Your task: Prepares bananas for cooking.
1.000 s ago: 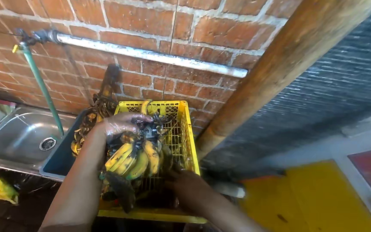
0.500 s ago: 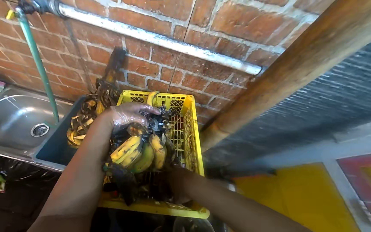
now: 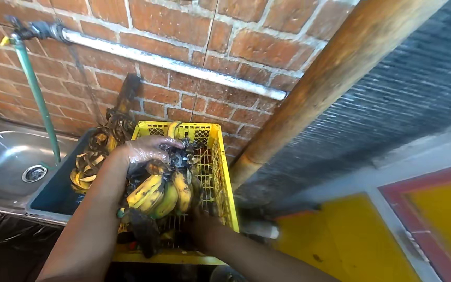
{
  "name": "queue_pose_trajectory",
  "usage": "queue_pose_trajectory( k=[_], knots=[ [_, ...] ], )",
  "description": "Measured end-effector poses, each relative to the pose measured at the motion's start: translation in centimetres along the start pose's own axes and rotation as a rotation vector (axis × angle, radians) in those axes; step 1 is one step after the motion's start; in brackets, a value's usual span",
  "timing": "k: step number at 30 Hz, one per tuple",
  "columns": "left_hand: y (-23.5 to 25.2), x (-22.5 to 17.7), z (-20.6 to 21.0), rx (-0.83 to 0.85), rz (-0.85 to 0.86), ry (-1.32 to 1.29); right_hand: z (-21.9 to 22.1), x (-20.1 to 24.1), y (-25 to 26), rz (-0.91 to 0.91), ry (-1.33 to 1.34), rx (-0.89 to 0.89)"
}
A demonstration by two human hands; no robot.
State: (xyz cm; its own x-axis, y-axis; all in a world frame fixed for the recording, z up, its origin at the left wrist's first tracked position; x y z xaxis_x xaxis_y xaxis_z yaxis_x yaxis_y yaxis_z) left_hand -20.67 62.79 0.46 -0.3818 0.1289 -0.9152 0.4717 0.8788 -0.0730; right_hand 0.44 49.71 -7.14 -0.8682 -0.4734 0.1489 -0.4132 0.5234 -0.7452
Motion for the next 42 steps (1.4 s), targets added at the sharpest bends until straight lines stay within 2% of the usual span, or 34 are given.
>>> queue_pose_trajectory(
  k=[10, 14, 22, 26, 30, 32, 34, 35, 37, 39, 41, 42],
  knots=[
    [-0.1, -0.1, 0.2, -0.025, -0.009, 0.029, -0.1, 0.5, -0.7, -0.049, -0.025, 0.014],
    [0.0, 0.0, 0.3, -0.034, -0.014, 0.025, -0.5, -0.4, -1.0, -0.101, -0.025, -0.035],
    [-0.5, -0.7, 0.7, -0.034, -0.038, 0.023, -4.7, -1.5, -2.5, -0.220, 0.100, -0.083],
    [-0.4, -0.5, 0.7, -0.046, -0.023, 0.016, -6.1, -3.7, -4.9, -0.245, 0.481, -0.192],
    [-0.2, -0.7, 1.0, -0.064, -0.032, 0.053, -5.8, -6.9, -8.2, -0.474, 0.855, -0.358],
    [0.3, -1.3, 1.2, -0.069, -0.045, 0.216, -4.7, -8.5, -10.6, -0.559, 1.028, -0.395],
    [0.2, -3.9, 2.2, -0.123, -0.083, 0.530, -3.3, -10.1, -13.2, -0.628, 1.174, -0.471],
    [-0.2, -6.0, 3.1, -0.166, -0.097, 0.678, -2.5, -10.8, -14.4, -0.669, 1.234, -0.514],
    [-1.8, -11.9, 6.7, -0.287, -0.007, 0.832, -0.5, -12.5, -16.6, -0.735, 1.334, -0.582],
    [-3.9, -17.2, 13.0, -0.375, 0.258, 0.804, 2.4, -14.1, -18.5, -0.762, 1.420, -0.635],
    [-5.2, -20.2, 21.4, -0.295, 0.473, 0.776, 5.5, -16.0, -20.2, -0.767, 1.471, -0.666],
    [-5.4, -20.5, 25.7, -0.205, 0.507, 0.814, 7.0, -17.0, -21.0, -0.768, 1.493, -0.679]
  ],
)
Point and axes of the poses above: each hand's wrist, its own y-axis towards the middle knuckle, its own z-axis out of the palm, x = y × z, the point moved 5 cm from there along y, towards the middle knuckle, and after that the axes turned 4 degrees about y, right-handed, at the moved point
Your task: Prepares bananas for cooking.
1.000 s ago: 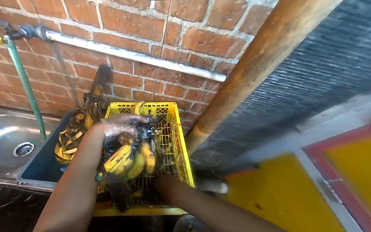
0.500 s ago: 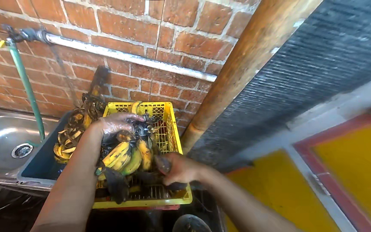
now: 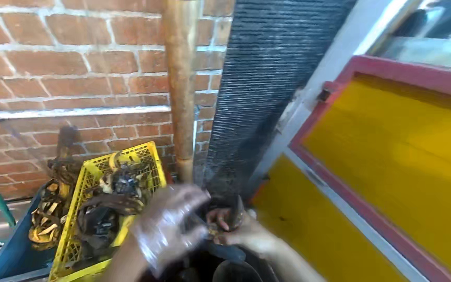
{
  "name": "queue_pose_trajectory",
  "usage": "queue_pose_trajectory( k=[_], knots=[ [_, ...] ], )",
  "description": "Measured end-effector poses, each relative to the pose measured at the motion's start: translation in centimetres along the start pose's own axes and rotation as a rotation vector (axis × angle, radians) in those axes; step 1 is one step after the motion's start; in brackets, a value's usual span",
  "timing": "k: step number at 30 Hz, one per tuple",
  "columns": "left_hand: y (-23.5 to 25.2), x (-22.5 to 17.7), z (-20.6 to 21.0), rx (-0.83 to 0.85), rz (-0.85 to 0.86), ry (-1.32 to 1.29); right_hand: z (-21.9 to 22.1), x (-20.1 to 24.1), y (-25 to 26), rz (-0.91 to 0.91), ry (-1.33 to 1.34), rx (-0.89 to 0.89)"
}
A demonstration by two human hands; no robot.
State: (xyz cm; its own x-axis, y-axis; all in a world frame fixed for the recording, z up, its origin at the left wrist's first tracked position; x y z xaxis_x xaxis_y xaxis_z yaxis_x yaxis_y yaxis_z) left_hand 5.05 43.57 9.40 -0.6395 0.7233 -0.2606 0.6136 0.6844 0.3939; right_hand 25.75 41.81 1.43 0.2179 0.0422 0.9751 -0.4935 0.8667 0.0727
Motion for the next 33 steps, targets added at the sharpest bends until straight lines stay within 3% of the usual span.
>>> queue_pose_trajectory(
  k=[3, 6, 8, 11, 13, 17, 21, 27, 33],
  knots=[
    [-0.3, -6.0, 7.1, 0.145, 0.090, 0.029, -2.9, -0.8, -5.1, 0.016, 0.026, -0.073],
    [-0.9, -7.8, 11.2, 0.198, -0.081, -0.163, -5.9, -2.1, -10.3, 0.063, 0.106, -0.203],
    [-2.2, -8.0, 14.1, 0.145, -0.339, -0.516, -7.1, -2.8, -13.5, 0.068, 0.244, -0.300],
    [-4.3, -10.2, 18.5, -0.110, -0.701, -1.307, -7.8, -3.5, -16.9, 0.066, 0.390, -0.403],
    [-5.0, -12.7, 19.9, -0.165, -0.799, -1.448, -7.9, -4.0, -18.1, 0.059, 0.457, -0.433],
    [-4.5, -15.8, 20.7, -0.116, -0.728, -1.344, -7.7, -4.8, -19.2, 0.086, 0.531, -0.517],
    [-3.5, -15.7, 20.3, -0.143, -0.646, -1.193, -7.4, -5.1, -19.7, 0.122, 0.548, -0.598],
    [-3.7, -15.3, 20.1, -0.169, -0.652, -1.001, -7.2, -4.5, -20.0, -0.053, 0.029, -0.579],
    [-4.0, -15.3, 19.1, -0.175, -0.501, -0.745, -7.0, -4.1, -20.3, -0.002, 0.035, -0.644]
  ],
)
Point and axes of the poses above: each hand's wrist, its own y-axis towards the middle knuckle, its own z-axis out of the palm, x = y × z, the point moved 5 cm from there along y, towards the middle knuckle, and after that the axes turned 4 degrees about y, right-handed, at the moved point
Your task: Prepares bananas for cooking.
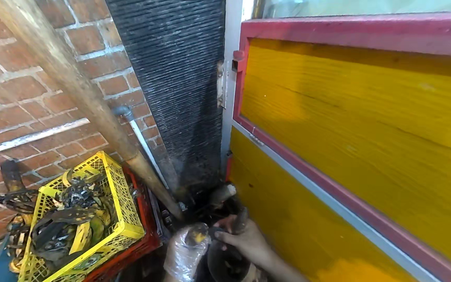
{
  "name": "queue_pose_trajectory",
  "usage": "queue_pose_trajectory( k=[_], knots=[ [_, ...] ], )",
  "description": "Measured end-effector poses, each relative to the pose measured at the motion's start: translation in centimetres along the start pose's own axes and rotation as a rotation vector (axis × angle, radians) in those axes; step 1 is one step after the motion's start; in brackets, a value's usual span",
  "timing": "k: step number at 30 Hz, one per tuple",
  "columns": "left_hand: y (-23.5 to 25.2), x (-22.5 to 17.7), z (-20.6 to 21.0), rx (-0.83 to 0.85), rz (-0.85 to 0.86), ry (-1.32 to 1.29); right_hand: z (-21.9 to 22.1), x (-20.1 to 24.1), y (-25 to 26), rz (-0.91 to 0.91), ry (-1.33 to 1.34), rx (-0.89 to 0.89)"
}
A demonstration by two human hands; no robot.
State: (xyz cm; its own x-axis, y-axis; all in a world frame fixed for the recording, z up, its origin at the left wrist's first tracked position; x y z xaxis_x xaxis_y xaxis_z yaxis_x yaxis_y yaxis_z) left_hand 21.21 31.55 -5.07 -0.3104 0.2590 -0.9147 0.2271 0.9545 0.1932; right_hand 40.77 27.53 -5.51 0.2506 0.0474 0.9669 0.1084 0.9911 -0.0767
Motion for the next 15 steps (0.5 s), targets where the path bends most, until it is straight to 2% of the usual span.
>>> queue_pose_trajectory(
  k=[5, 9, 12, 15],
  knots=[
    [0.2, -0.4, -0.8, 0.047, 0.086, 0.141, 0.6, 0.3, 0.0, 0.012, -0.028, 0.067],
    [0.2, 0.1, -1.3, 0.088, -0.018, 0.188, 1.4, 0.1, -0.1, 0.044, -0.063, 0.143],
    [0.3, 1.5, -1.0, 0.147, -0.142, 0.054, 1.7, -0.5, -0.3, 0.069, -0.022, 0.188],
    [-0.1, 2.4, -0.5, 0.202, -0.197, -0.331, 2.0, -1.3, -0.6, 0.135, 0.092, 0.197]
  ],
)
Point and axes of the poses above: each hand's wrist, its own y-axis towards the middle knuckle, its own z-axis out of the palm, x = y × z, the point moved 5 cm from there along y, towards the middle knuckle, and after that the axes turned 4 degrees about y, right-handed, at the moved point
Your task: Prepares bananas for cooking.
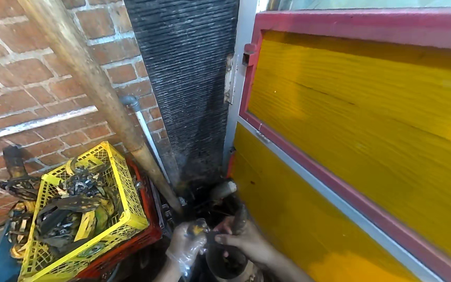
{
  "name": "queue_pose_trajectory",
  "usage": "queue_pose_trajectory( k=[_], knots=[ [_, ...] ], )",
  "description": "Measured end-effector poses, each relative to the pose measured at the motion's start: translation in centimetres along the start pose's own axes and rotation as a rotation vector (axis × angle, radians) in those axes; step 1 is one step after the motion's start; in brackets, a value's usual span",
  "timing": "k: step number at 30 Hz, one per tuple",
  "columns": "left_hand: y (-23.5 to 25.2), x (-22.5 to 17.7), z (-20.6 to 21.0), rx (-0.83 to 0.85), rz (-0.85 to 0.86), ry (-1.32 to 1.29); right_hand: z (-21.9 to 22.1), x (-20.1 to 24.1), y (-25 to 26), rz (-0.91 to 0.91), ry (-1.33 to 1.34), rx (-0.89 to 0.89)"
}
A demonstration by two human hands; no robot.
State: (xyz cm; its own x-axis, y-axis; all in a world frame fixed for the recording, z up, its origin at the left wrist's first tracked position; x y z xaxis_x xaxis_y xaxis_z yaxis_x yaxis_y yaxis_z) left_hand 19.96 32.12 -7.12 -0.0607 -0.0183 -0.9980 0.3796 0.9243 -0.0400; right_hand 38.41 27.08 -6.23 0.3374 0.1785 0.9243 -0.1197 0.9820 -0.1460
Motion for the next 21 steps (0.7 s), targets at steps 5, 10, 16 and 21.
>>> queue_pose_trajectory(
  k=[5, 10, 16, 21],
  knots=[
    [-0.7, -0.4, 0.5, -0.013, -0.296, -0.416, -0.7, -0.8, 0.0, -0.034, 0.036, -0.088],
    [-1.2, -0.7, 0.7, -0.042, -0.365, -0.435, -0.4, -0.5, -0.8, -0.457, -0.493, -0.167],
    [-1.9, -1.1, 1.2, -0.007, -0.430, -0.471, 0.9, -0.1, -1.4, -0.605, -0.517, -0.128],
    [-1.9, -0.2, 0.0, -0.042, -0.447, -0.495, -0.2, 0.0, -1.9, -0.441, -0.180, -0.252]
  ],
)
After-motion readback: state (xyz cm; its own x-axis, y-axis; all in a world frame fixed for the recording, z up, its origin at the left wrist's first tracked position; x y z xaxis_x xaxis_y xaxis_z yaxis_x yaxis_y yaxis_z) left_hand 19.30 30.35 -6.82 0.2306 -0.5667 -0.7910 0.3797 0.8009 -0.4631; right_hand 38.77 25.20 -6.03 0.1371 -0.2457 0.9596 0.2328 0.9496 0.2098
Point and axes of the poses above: each hand's wrist, its own y-axis towards the middle knuckle, its own z-axis out of the palm, x = y × z, the point moved 5 cm from there along y, towards the middle knuckle, and after that the axes turned 4 degrees about y, right-handed, at the moved point
